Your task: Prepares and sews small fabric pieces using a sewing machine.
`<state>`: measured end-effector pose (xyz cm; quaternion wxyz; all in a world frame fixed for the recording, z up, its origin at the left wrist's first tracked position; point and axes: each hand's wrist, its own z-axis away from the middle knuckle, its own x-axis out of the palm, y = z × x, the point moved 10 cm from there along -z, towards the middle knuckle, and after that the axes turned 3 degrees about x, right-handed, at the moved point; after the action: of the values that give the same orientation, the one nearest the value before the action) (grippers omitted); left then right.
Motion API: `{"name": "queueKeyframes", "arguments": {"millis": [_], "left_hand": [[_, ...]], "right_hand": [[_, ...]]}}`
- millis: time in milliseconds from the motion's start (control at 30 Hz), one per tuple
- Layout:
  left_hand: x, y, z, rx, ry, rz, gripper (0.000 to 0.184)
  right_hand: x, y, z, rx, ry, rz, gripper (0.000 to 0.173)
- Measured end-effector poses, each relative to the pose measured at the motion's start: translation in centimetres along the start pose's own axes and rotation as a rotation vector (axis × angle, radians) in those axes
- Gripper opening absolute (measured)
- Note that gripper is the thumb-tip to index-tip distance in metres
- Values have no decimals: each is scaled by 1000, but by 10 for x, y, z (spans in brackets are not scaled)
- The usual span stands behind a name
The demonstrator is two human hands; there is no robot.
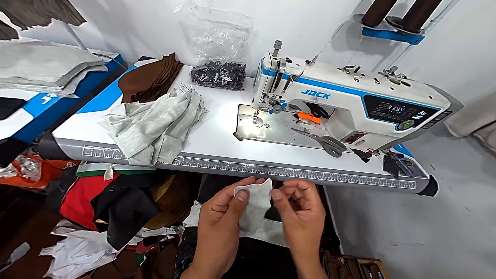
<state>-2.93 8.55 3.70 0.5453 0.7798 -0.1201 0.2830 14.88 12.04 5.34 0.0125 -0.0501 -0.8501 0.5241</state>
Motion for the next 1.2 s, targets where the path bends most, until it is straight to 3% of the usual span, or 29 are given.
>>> {"name": "queueKeyframes", "arguments": {"millis": [100, 200, 400, 600, 800, 900, 1067, 1200], "left_hand": [[-4, 3, -2, -7, 5, -16, 22], [-3, -1, -2, -38, 8, -8, 21], [-4, 6, -2, 66, -45, -152, 23], [-17, -14, -4, -57, 21, -95, 27], [-31, -22, -3, -32, 111, -150, 8], [-32, -19, -5, 34, 94, -265, 12], [-26, -2, -1, 260, 106, -410, 8], [-18, 7, 6, 400, 99, -495, 6]], "right_hand": [[9, 25, -3, 189, -252, -218, 43], [32, 15, 2, 186, -411, -287, 55], [30, 7, 1, 69, -178, -176, 12], [27, 12, 1, 124, -181, -195, 10], [22, 24, 2, 157, -157, -212, 10], [17, 21, 3, 74, -92, -106, 6], [15, -8, 10, -245, 61, 256, 7], [20, -16, 13, -293, 78, 260, 7]]}}
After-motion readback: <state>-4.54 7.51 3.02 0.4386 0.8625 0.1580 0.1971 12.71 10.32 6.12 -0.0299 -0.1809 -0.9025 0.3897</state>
